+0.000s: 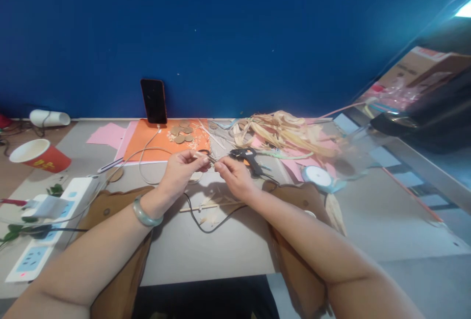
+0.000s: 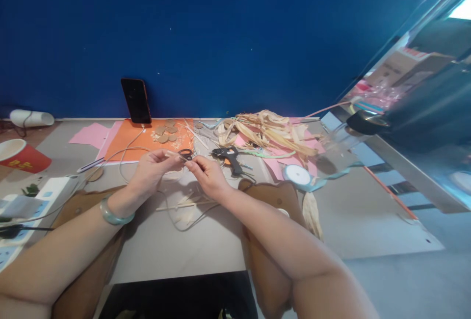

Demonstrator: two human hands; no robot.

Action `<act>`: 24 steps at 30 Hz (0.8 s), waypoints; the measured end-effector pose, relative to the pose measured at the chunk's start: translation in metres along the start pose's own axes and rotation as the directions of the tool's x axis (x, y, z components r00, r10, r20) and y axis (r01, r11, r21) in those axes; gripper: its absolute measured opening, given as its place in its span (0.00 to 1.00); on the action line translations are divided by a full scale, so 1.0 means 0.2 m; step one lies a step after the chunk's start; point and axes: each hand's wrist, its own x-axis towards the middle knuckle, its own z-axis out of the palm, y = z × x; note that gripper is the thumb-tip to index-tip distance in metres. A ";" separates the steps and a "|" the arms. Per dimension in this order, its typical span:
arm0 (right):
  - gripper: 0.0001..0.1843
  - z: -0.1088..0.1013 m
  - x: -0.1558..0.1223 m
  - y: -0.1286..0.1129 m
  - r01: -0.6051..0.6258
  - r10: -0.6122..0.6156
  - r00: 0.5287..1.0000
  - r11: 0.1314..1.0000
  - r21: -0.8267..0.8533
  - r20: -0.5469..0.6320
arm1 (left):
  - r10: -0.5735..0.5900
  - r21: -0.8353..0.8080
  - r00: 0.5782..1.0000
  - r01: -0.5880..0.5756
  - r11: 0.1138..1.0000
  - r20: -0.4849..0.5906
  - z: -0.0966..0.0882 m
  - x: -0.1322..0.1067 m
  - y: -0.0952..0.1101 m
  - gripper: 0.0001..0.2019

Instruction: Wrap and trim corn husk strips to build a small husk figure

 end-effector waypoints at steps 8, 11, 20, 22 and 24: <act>0.22 -0.01 0.00 -0.01 -0.015 0.015 1.000 1.000 0.005 0.001 | -0.028 -0.056 0.999 0.030 0.998 0.020 0.00 0.00 0.00 0.11; 0.21 -0.01 0.00 -0.01 -0.010 0.010 1.000 1.000 -0.005 0.002 | -0.032 -0.048 0.999 0.033 0.998 0.025 0.00 -0.01 0.00 0.11; 0.22 -0.01 0.00 0.01 -0.012 0.012 1.000 1.000 -0.021 0.002 | -0.036 -0.034 0.999 0.036 0.999 0.019 0.00 0.00 0.01 0.11; 0.23 -0.01 0.00 0.01 -0.010 0.011 1.000 1.000 -0.022 0.004 | -0.038 -0.033 0.999 0.039 0.999 0.025 0.00 0.00 0.01 0.11; 0.24 -0.01 0.00 0.01 -0.010 0.010 1.000 1.000 -0.013 0.002 | -0.044 -0.038 0.999 0.045 0.998 0.032 0.00 -0.01 0.01 0.11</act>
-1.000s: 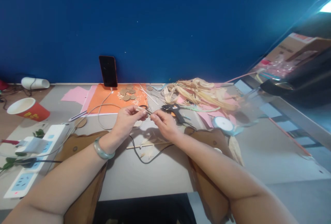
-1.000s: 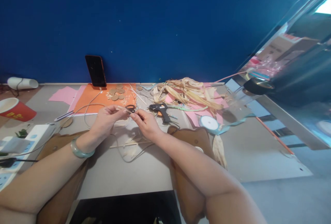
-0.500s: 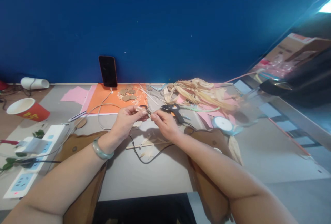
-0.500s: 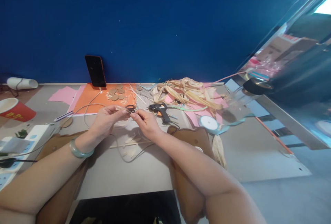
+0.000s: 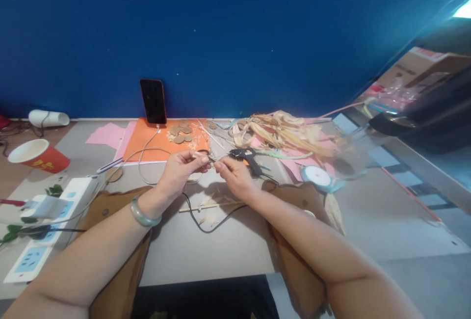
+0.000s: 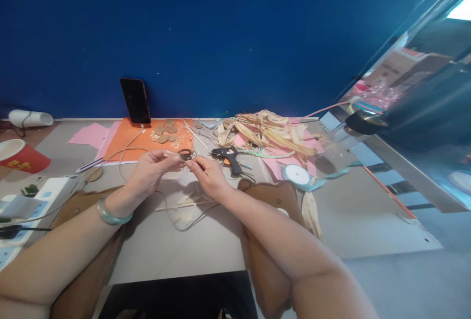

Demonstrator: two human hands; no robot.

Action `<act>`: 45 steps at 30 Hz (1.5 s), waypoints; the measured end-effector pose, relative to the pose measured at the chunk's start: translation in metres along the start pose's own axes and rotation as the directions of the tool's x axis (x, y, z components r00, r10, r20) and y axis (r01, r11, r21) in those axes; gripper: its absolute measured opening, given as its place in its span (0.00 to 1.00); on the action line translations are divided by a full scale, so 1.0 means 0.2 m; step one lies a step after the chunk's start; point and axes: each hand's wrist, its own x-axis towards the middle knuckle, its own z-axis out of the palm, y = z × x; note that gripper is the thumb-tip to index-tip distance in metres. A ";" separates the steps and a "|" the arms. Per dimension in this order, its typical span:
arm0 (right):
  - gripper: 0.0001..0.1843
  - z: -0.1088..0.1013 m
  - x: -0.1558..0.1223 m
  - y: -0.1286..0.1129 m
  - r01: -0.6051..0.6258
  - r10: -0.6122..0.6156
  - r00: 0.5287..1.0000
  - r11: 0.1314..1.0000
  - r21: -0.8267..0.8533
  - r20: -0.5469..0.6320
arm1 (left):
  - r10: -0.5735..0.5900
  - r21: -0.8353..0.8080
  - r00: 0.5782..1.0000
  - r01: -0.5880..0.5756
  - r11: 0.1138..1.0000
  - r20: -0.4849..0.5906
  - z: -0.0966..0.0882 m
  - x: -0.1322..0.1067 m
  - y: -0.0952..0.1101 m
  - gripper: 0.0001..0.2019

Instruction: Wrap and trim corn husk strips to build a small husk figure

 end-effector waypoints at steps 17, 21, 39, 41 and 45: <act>0.27 0.01 0.01 0.01 -0.081 0.074 0.996 0.977 0.196 0.041 | -0.077 0.179 0.993 0.059 0.982 0.093 0.01 -0.01 0.01 0.15; 0.26 0.00 0.01 -0.02 -0.018 0.009 0.998 0.991 0.130 0.064 | -0.124 0.207 0.984 0.095 0.974 0.131 0.01 -0.01 0.02 0.15; 0.21 0.00 0.00 -0.01 0.037 -0.047 0.992 0.996 0.087 0.117 | -0.193 0.296 0.969 0.141 0.945 0.155 0.02 -0.02 0.02 0.15; 0.21 -0.01 0.00 -0.01 0.034 -0.044 0.992 0.996 0.082 0.120 | -0.193 0.301 0.969 0.141 0.943 0.152 0.02 -0.02 0.02 0.15; 0.22 -0.01 0.00 -0.01 0.030 -0.039 0.993 0.996 0.079 0.110 | -0.181 0.290 0.970 0.129 0.948 0.160 0.01 -0.01 0.02 0.15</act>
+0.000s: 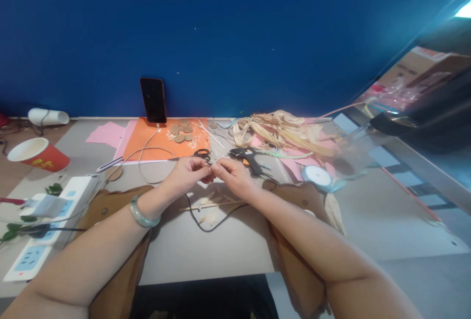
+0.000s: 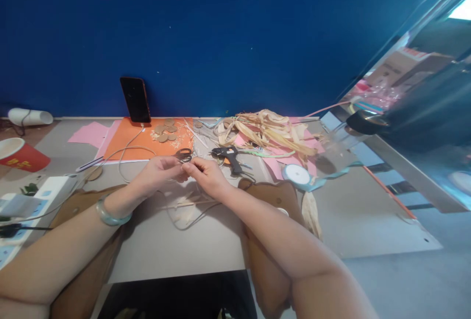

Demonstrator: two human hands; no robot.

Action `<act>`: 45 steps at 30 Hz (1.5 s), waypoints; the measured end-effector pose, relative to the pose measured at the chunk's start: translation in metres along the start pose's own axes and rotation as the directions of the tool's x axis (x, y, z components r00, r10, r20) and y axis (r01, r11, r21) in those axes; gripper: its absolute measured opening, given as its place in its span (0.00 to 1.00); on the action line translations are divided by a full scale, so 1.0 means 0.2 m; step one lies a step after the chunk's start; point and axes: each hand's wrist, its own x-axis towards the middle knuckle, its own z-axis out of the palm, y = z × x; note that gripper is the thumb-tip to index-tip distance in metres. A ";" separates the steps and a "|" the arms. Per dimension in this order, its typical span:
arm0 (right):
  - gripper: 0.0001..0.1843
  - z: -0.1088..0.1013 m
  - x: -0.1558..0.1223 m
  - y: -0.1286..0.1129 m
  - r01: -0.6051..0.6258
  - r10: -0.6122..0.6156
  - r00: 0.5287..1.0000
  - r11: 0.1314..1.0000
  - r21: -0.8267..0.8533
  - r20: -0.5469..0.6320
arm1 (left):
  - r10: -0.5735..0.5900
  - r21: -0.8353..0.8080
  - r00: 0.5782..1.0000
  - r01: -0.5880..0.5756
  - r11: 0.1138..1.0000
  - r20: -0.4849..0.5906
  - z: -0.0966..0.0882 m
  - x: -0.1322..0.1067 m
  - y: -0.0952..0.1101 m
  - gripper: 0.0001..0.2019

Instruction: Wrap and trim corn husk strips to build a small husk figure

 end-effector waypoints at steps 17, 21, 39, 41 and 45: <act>0.24 0.00 0.01 0.02 -0.051 0.051 0.998 0.999 -0.011 -0.032 | 0.023 -0.016 1.000 -0.023 1.000 -0.010 -0.01 0.01 0.01 0.14; 0.23 0.00 0.01 0.02 -0.016 0.016 1.000 1.000 -0.019 -0.007 | 0.008 0.021 1.000 -0.007 1.000 -0.006 -0.01 0.00 0.02 0.12; 0.21 -0.01 0.01 0.02 -0.030 0.031 0.999 0.998 -0.058 0.018 | 0.014 0.077 1.000 -0.015 0.997 0.013 -0.01 0.00 0.01 0.13; 0.23 -0.01 0.01 0.02 -0.029 0.030 0.999 0.998 -0.064 0.015 | 0.024 0.066 1.000 -0.025 0.998 0.017 -0.01 0.00 0.01 0.13; 0.26 0.00 0.01 0.02 -0.079 0.078 0.996 0.997 -0.019 -0.041 | 0.018 0.055 1.000 -0.019 0.998 0.016 -0.01 0.00 0.01 0.12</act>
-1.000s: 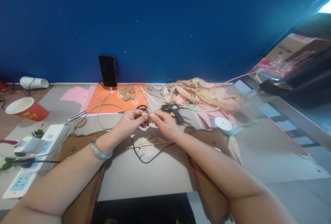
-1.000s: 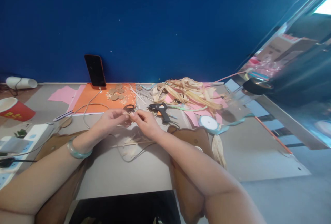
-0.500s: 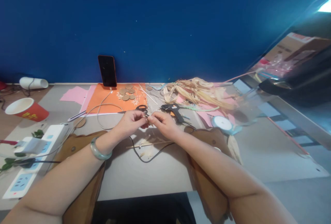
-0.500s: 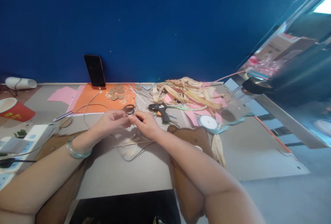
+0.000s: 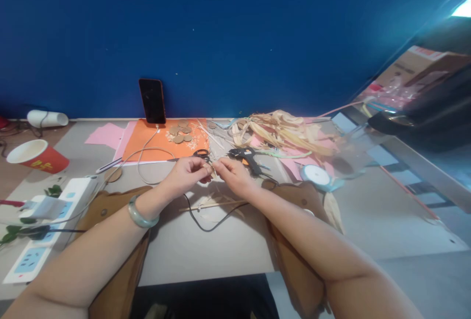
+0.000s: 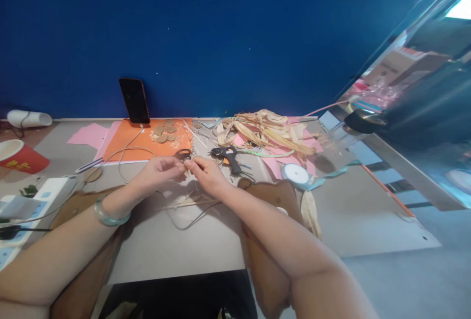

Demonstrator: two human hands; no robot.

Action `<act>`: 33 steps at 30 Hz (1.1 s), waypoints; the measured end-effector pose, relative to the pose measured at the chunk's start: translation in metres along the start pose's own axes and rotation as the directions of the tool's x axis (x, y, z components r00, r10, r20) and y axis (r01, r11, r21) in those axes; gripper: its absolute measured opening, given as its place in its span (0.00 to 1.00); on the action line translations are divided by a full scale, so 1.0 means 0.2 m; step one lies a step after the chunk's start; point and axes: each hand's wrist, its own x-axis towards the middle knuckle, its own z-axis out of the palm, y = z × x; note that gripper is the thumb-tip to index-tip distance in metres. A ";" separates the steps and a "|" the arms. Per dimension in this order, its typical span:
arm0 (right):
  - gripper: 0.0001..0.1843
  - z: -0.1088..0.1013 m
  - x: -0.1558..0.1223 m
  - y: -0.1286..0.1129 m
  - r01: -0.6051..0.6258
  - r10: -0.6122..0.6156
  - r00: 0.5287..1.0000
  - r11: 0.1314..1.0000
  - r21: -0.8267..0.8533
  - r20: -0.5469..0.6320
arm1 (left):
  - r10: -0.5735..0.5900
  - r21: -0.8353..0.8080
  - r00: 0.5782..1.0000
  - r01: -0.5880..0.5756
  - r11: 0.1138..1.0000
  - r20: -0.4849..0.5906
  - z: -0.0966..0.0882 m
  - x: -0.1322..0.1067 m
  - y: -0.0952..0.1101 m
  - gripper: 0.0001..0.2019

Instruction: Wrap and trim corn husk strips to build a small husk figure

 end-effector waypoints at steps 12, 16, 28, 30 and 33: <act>0.12 0.02 0.01 0.02 -0.106 0.103 0.994 0.986 0.126 0.032 | -0.039 0.195 0.992 0.016 0.981 0.116 0.01 0.04 -0.11 0.05; 0.09 0.01 0.02 0.03 -0.111 0.111 0.994 0.986 0.124 0.008 | -0.039 0.190 0.994 0.019 0.982 0.101 0.00 0.04 -0.08 0.04; 0.11 0.02 0.01 0.04 -0.095 0.091 0.995 0.991 0.089 0.046 | 0.036 0.327 0.989 -0.081 0.942 0.141 0.00 0.05 -0.12 0.04; 0.10 0.03 0.01 0.04 -0.091 0.088 0.995 0.993 0.076 0.046 | 0.032 0.334 0.989 -0.080 0.939 0.145 0.01 0.05 -0.12 0.03; 0.09 0.02 0.02 0.04 -0.101 0.101 0.995 0.993 0.064 0.008 | -0.003 0.305 0.994 -0.030 0.952 0.106 0.00 0.05 -0.09 0.03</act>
